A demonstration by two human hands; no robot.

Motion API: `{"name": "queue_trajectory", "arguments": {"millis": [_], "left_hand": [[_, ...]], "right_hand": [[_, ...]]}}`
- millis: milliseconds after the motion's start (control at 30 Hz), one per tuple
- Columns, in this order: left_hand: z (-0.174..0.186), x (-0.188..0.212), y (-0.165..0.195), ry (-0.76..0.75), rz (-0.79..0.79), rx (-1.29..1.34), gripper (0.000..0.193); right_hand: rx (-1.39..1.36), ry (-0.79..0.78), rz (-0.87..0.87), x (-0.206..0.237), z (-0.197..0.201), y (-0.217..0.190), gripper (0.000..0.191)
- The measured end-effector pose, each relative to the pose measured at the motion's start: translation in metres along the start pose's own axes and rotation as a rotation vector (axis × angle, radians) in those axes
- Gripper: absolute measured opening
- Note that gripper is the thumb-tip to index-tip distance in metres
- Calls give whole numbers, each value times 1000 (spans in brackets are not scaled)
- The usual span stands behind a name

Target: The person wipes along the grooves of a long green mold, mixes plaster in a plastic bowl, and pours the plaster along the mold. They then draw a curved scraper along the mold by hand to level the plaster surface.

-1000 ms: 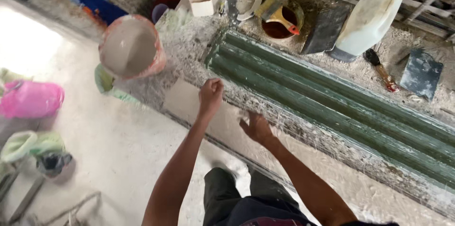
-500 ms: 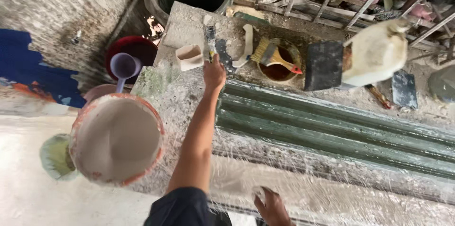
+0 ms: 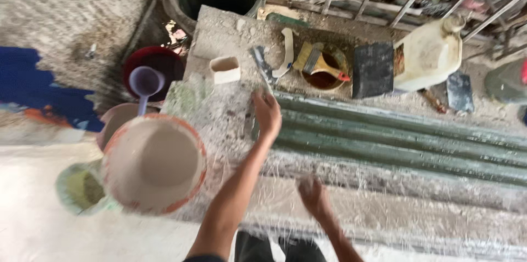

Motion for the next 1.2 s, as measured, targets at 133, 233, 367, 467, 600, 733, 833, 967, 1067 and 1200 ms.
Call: {"name": "queue_trajectory", "arguments": {"millis": [133,233,367,467,600,733,833,967,1067,1200], "left_hand": [[30,159,43,-189,326,509,27],[70,281,54,-142,623,571,33],[113,344,59,-183,398,509,33],[159,375,33,-362,429,352,28],[245,361,-12,-551,258,-274,27],[294,323,-49,-586,131,-764,38],[298,301,-54,-545,-6,-932,58],[296,292,-71,-678,-26,-1094,76],[298,288,-77,-771,-160,-1044,64],[297,279,-84,-978,-348,-1000,44]], "right_hand": [[-534,-230,-512,-19,-7,23,111],[-590,91,-18,-9,29,-19,85],[-605,133,363,42,15,-53,48],[-874,-322,-178,64,-53,-34,36],[-1522,-297,-331,107,-64,-41,36],[-2142,-565,-653,158,-87,-57,34],[-2249,-550,-750,185,-91,-63,35],[-2214,-470,-899,211,-101,-72,41],[-2239,-425,-885,215,-103,-89,40],[-2200,-455,-890,212,-106,-117,45]]}}
Point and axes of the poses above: each hand's wrist, its own x-axis away from the middle knuckle, its own z-axis out of the back of the hand, y = z × x, the point moved 8 cm from there along -x, towards the middle knuckle, and after that the axes turned 10 degrees about -z, right-handed, at the moved point
